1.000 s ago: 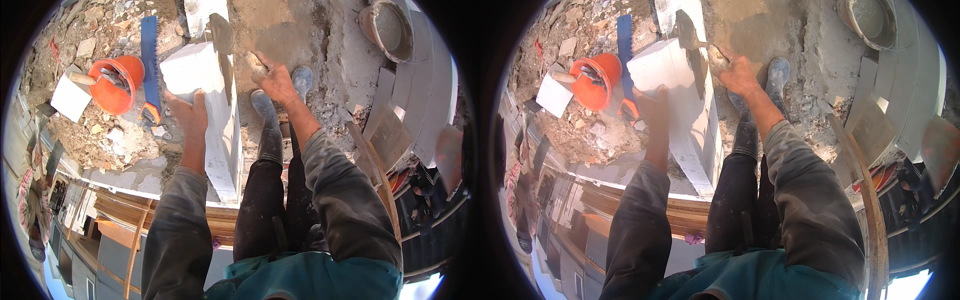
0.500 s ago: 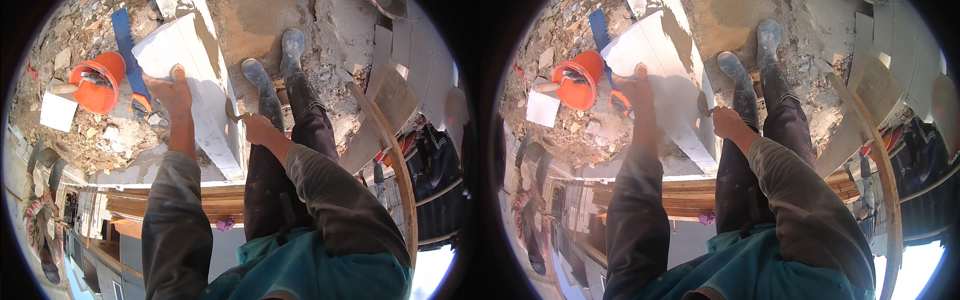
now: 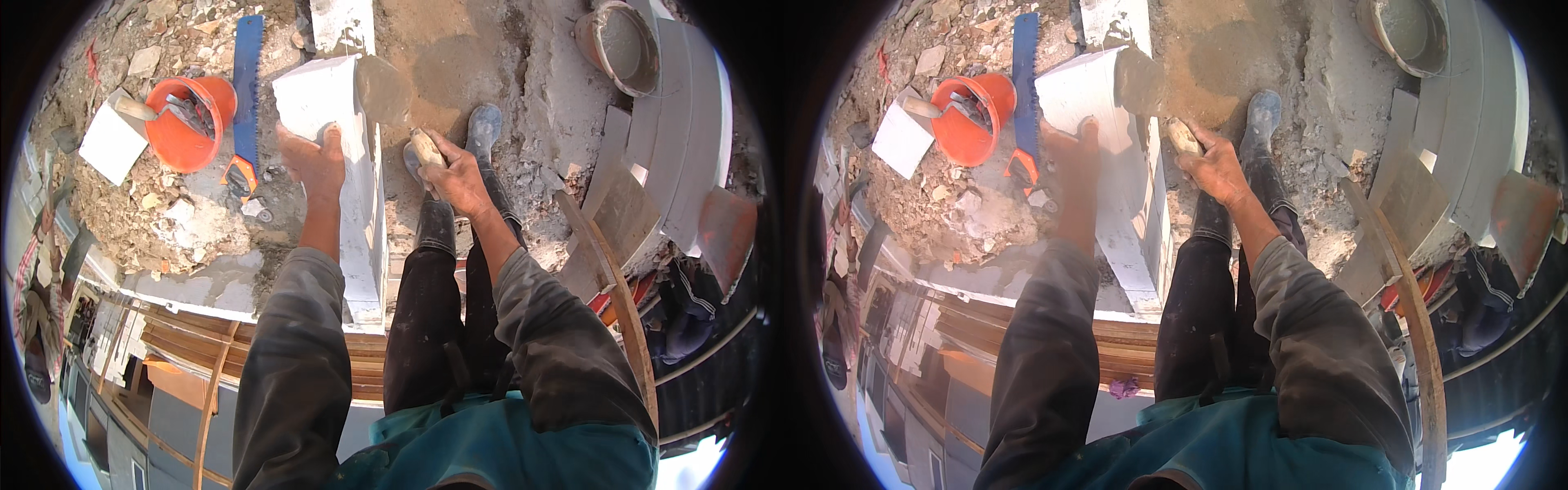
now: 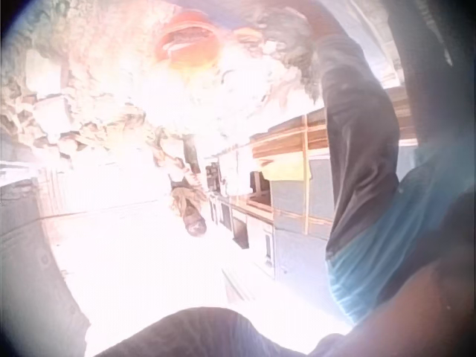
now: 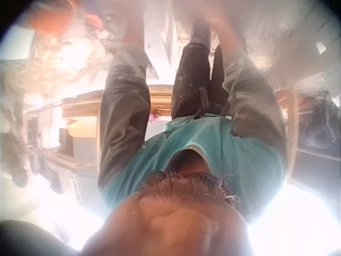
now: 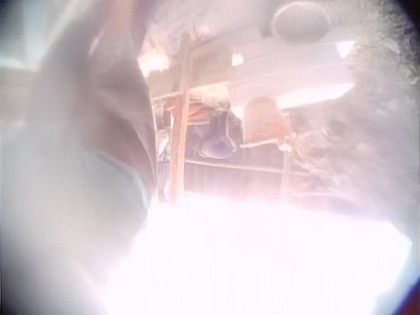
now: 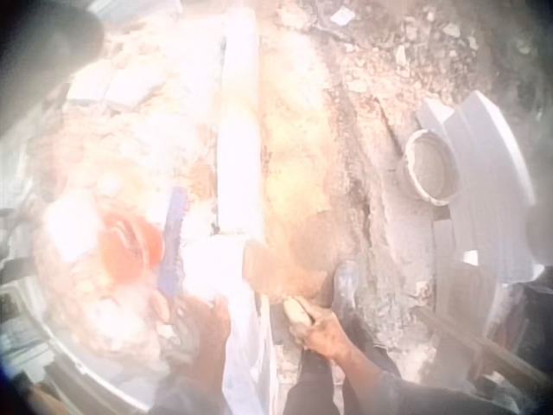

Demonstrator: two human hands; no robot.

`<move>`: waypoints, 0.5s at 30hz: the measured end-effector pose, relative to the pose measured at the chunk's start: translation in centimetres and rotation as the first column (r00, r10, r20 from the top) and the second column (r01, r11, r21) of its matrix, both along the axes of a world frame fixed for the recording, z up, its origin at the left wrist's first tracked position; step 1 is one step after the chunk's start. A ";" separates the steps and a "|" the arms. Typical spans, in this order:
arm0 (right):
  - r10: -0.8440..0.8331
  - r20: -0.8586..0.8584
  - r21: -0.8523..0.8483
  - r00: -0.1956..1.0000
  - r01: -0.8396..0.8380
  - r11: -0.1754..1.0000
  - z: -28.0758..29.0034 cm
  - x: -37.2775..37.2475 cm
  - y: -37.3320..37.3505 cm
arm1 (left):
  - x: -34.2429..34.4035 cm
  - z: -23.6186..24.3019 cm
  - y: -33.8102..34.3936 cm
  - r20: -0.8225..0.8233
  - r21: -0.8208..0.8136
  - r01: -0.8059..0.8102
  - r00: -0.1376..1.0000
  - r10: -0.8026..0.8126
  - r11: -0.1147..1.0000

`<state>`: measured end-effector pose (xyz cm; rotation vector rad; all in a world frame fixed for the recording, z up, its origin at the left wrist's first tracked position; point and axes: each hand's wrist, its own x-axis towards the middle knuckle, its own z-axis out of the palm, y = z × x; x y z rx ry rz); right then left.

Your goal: The person uses a hammer to break a long concrete block into smaller pieces. They then use a trowel to scoop mortar from a bucket and apply it to the ground and the sides of the blocks to secure them in place.

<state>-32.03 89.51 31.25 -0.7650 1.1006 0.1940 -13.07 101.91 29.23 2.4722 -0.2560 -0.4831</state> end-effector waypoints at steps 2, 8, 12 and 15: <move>-0.060 0.050 -0.080 0.997 0.064 0.995 2.1 -0.9 0.5 | 0.1 0.4 0.0 -0.064 -0.031 0.002 0.998 -0.004 1.000; 0.020 0.024 -0.140 1.000 -0.017 0.990 5.0 -4.3 0.8 | 0.1 -0.3 0.9 -0.122 0.074 0.018 0.993 -0.009 0.997; 0.014 -0.079 -0.075 0.997 -0.020 0.997 4.8 -7.2 3.1 | -0.2 -0.4 0.3 -0.073 0.216 0.007 0.997 0.010 0.976; 0.103 -0.175 -0.041 0.979 -0.112 0.993 3.1 -9.1 6.1 | -0.1 0.2 0.0 -0.089 0.202 0.007 0.996 0.011 0.979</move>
